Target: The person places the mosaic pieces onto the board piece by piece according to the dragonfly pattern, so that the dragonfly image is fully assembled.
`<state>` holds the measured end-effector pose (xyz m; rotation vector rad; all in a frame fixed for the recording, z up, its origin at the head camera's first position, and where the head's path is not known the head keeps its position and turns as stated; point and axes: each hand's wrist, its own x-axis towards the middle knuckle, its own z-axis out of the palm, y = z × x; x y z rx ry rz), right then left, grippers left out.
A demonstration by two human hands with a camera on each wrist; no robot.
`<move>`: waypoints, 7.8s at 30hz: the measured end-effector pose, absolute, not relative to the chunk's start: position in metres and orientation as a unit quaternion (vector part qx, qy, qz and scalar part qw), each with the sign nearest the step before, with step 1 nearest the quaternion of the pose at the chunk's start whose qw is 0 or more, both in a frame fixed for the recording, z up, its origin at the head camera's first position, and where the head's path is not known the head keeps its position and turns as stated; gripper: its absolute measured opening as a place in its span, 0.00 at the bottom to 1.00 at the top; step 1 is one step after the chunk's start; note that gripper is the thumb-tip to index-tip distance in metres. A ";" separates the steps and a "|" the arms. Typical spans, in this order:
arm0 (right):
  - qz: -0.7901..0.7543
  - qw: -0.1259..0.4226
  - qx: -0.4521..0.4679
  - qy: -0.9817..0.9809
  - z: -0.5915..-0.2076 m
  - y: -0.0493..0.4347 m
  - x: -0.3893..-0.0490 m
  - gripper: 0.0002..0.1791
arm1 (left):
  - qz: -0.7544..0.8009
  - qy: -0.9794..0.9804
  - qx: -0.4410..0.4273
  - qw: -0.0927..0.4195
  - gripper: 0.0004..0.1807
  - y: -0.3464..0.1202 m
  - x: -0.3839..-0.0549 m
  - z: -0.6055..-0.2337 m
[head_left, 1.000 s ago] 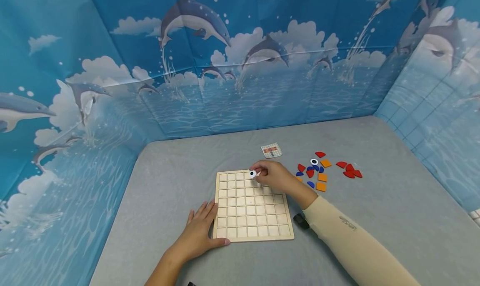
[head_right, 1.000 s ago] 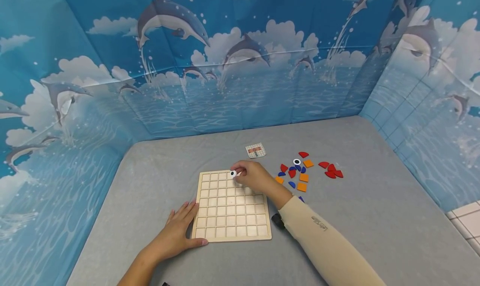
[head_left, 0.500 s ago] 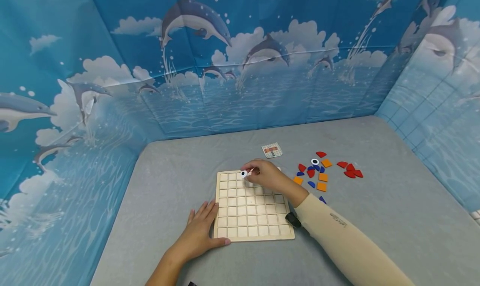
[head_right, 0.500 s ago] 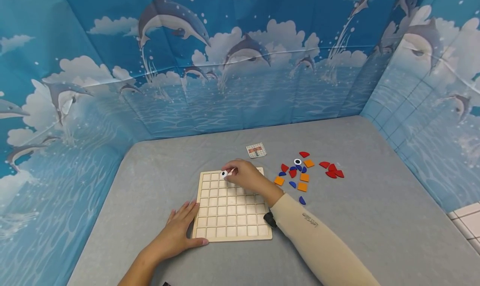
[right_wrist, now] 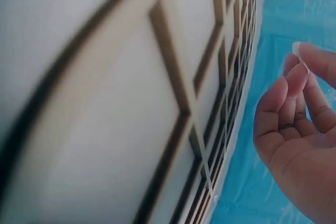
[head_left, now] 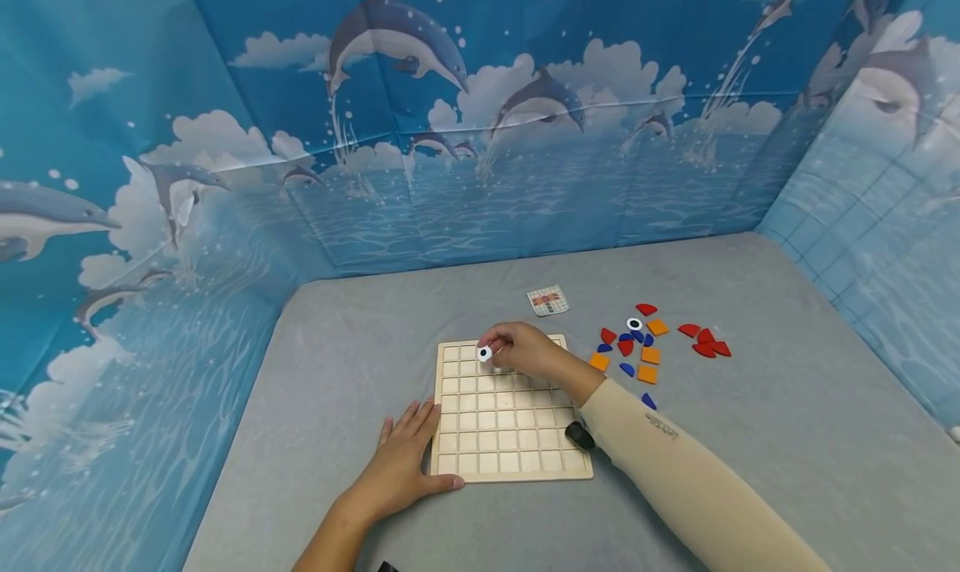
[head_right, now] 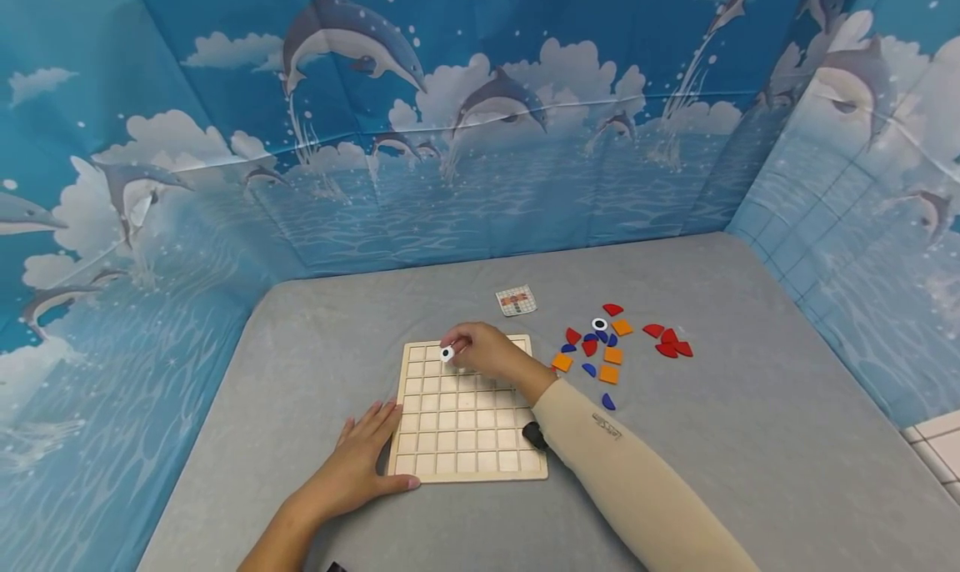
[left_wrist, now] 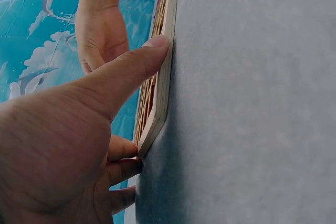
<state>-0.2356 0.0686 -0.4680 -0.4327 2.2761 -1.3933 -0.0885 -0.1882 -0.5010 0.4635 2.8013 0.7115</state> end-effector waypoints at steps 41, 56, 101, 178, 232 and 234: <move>-0.429 0.243 -0.153 0.856 -0.487 0.061 -0.243 0.14 | 0.239 0.953 0.158 0.100 0.62 -0.187 -0.088 -0.501; -0.440 0.242 -0.157 0.850 -0.484 0.066 -0.242 0.16 | 0.244 0.952 0.159 0.098 0.62 -0.187 -0.089 -0.501; -0.551 0.074 -0.063 0.829 -0.440 0.178 -0.234 0.24 | 0.243 0.952 0.153 0.105 0.62 -0.187 -0.087 -0.500; -0.414 0.126 0.168 0.886 -0.495 0.267 -0.253 0.22 | 0.256 0.949 0.156 0.094 0.62 -0.187 -0.084 -0.498; -0.543 0.079 0.066 0.833 -0.468 0.238 -0.232 0.26 | 0.244 0.952 0.154 0.101 0.62 -0.188 -0.087 -0.503; -0.553 0.078 0.055 0.828 -0.466 0.233 -0.231 0.25 | 0.244 0.952 0.154 0.100 0.62 -0.188 -0.087 -0.504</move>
